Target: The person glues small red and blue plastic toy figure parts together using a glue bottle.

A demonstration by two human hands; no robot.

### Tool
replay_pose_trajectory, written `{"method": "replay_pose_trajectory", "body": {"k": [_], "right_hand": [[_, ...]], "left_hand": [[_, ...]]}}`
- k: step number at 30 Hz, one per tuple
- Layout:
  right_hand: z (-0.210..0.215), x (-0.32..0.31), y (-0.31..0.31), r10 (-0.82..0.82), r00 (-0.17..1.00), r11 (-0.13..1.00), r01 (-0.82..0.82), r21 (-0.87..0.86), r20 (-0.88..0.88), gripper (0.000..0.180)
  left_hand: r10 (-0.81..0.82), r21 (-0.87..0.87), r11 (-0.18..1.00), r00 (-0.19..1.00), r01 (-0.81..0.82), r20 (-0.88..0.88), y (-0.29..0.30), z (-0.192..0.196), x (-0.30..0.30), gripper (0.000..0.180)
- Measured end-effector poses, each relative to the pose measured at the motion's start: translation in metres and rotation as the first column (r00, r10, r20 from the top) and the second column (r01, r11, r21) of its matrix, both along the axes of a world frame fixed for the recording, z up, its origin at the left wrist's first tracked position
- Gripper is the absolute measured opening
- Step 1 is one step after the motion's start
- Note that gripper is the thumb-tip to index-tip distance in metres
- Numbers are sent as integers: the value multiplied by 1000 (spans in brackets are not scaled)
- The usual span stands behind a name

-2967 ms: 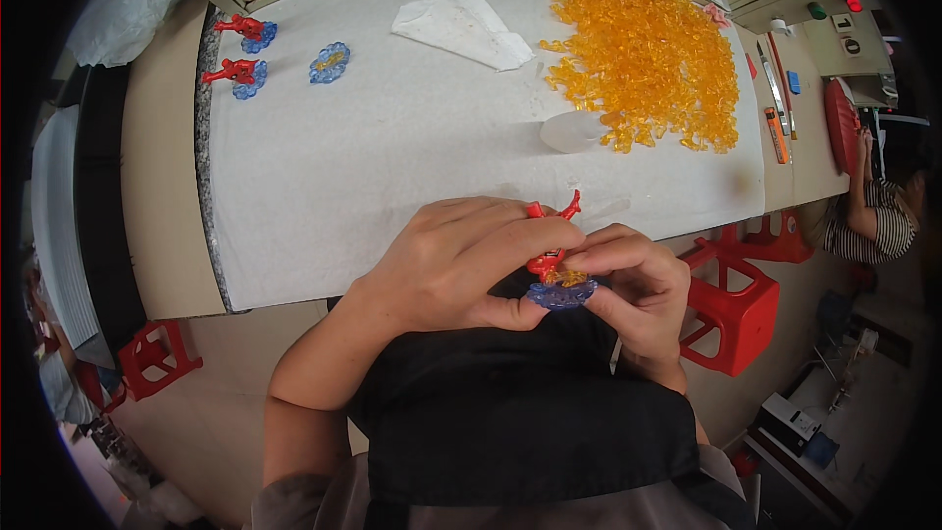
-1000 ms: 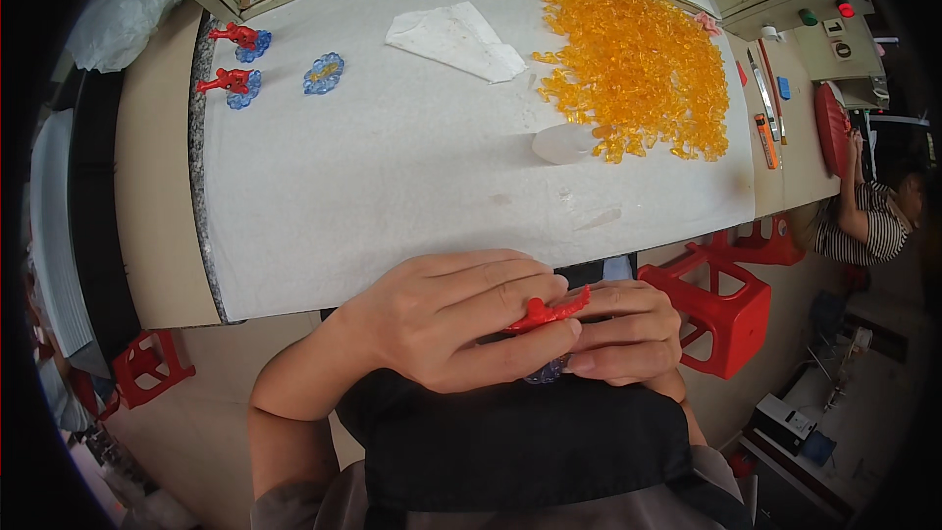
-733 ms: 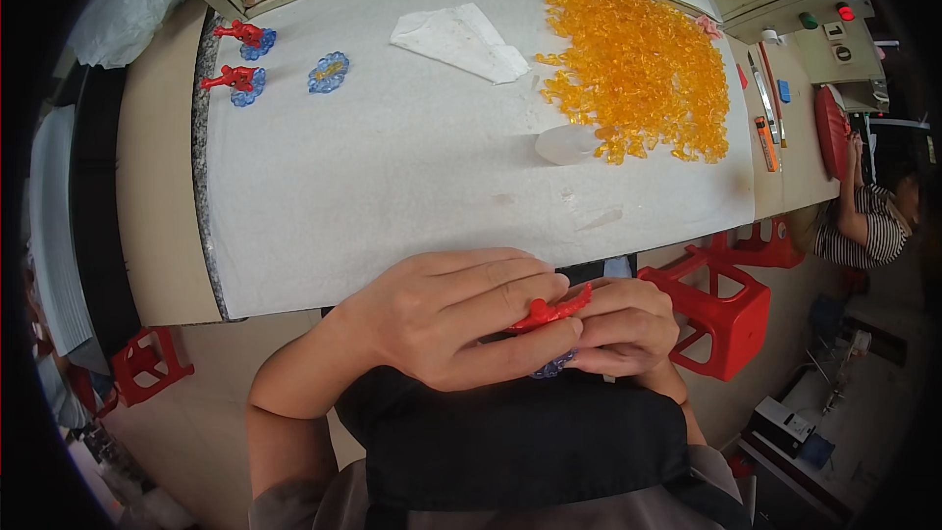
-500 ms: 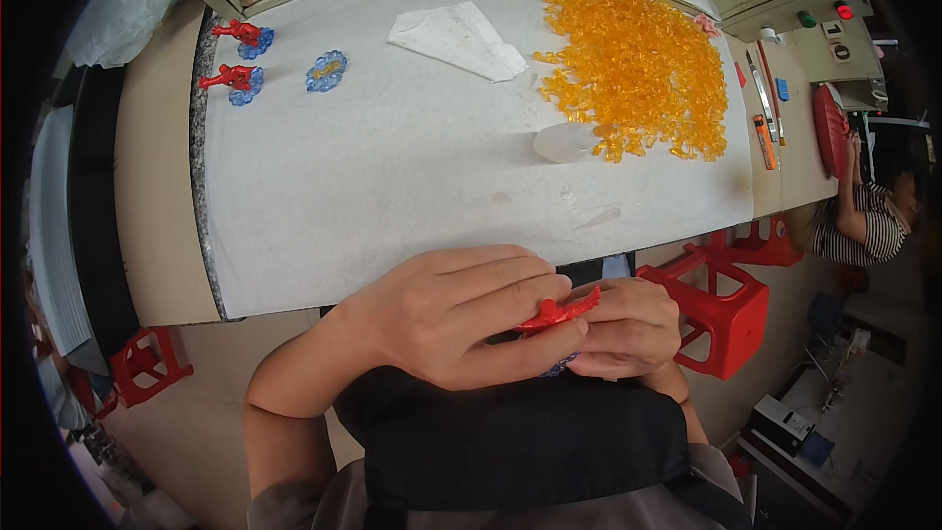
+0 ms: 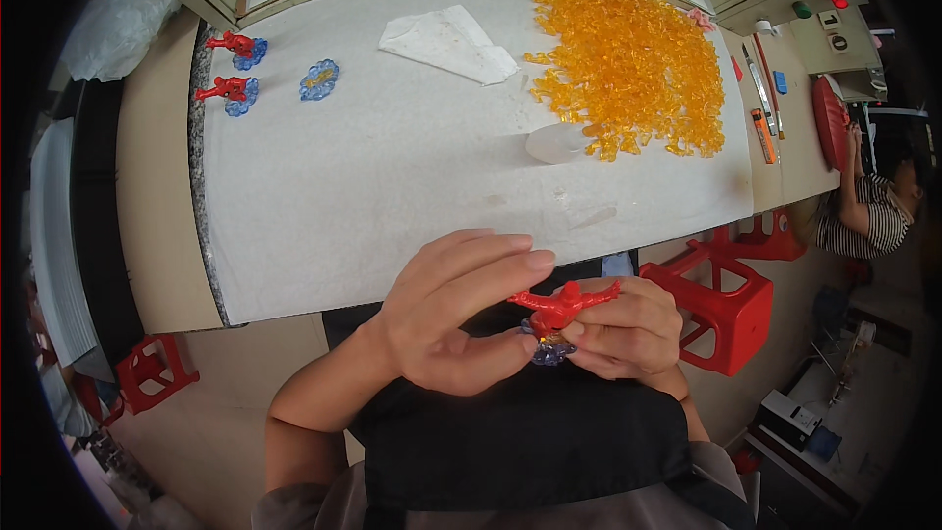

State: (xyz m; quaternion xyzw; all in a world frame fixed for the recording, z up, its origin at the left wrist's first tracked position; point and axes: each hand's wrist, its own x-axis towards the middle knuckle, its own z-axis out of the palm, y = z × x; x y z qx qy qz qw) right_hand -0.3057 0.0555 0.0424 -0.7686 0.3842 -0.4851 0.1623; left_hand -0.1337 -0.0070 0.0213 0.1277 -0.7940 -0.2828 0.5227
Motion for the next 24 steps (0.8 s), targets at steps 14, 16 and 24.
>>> {"method": "replay_pose_trajectory", "body": {"k": [14,16,24], "right_hand": [[-2,2,-1,-87,994,996,86,-27,-62,21],[-1,3,-2,-86,994,996,86,9,-64,21],[-2,3,-4,-127,990,991,129,31,-69,23]], "left_hand": [[151,-61,988,979,-144,140,11,-10,0,26],[189,32,980,973,-195,132,11,-9,-1,27],[185,52,980,974,-193,128,6,-9,-4,31]]}}
